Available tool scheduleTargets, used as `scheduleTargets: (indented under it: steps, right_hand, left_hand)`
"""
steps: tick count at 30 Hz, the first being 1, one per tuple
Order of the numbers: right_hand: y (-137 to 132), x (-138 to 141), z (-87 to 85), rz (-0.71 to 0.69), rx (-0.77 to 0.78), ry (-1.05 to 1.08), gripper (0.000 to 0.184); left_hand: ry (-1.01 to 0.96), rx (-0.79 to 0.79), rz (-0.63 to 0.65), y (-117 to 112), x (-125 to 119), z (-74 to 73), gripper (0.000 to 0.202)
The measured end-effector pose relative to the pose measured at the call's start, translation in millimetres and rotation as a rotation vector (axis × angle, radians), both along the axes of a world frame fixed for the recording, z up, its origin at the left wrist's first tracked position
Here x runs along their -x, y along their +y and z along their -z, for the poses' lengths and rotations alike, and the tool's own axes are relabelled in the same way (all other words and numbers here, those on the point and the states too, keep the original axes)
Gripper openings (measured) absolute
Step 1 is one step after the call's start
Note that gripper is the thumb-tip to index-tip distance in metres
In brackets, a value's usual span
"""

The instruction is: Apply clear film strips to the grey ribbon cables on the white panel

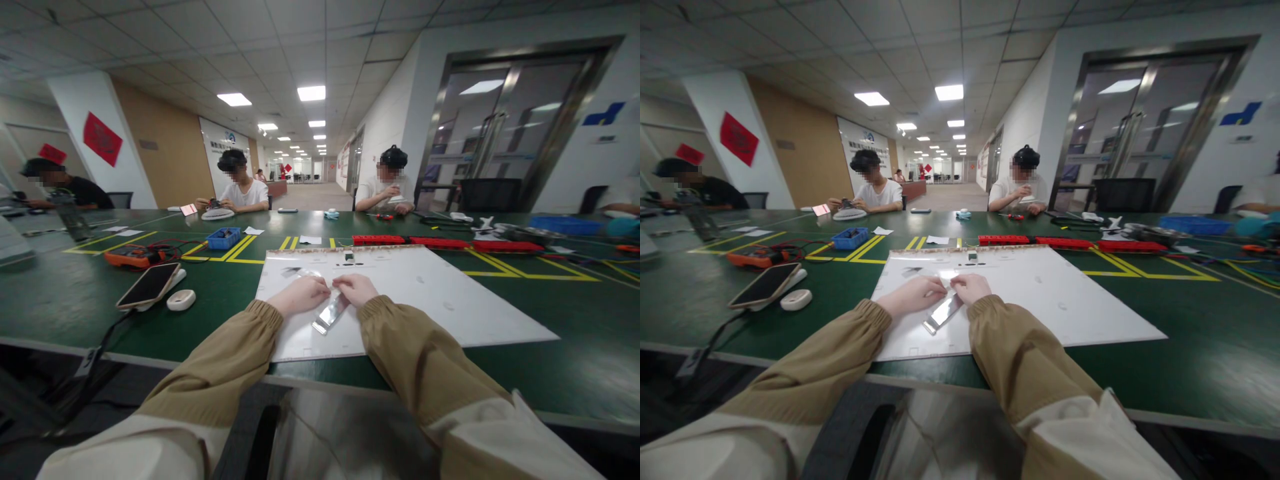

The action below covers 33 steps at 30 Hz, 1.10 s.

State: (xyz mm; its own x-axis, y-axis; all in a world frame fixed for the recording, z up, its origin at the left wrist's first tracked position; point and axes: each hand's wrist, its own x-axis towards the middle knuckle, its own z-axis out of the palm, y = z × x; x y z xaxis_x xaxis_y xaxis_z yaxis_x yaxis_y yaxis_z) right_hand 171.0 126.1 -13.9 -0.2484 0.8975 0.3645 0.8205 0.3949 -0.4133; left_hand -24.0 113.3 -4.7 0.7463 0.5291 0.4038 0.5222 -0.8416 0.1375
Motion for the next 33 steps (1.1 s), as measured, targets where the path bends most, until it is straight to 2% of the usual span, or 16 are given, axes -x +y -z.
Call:
scheduleTargets:
  steps: [3,6,10,15,19,25,29,33]
  right_hand:
    - [-2,-1,-5.7,0.115,0.03,-0.045,0.025]
    - [-6,0,-10.0,0.146,0.012,-0.103,0.027]
    - [-6,0,-8.2,0.129,-0.005,-0.099,0.029]
    - [-1,-3,-1.1,0.011,-0.058,-0.023,0.031]
    - [2,-4,-1.1,0.083,0.014,-0.062,0.027]
    - [-2,-3,-4.4,0.156,-0.018,-0.124,0.025]
    - [-2,-4,-1.1,0.13,-0.075,-0.108,0.028]
    - [1,-5,3.3,0.038,-0.033,0.011,0.025]
  left_hand:
    - [-0.008,0.014,0.009,-2,-1,-2.1,0.026]
    - [-0.016,0.01,-0.004,-3,-2,-3.0,0.026]
    - [-0.018,0.002,-0.02,-3,-2,-1.8,0.026]
    - [-0.008,-0.021,-0.003,0,0,0.2,0.026]
    - [-0.007,-0.019,-0.011,-2,0,0.0,0.027]
    - [0.035,-0.041,-0.037,-4,-1,-1.8,0.027]
    - [0.071,-0.103,-0.037,-4,0,0.4,0.03]
    - [0.065,-0.055,-0.026,2,2,5.6,0.03]
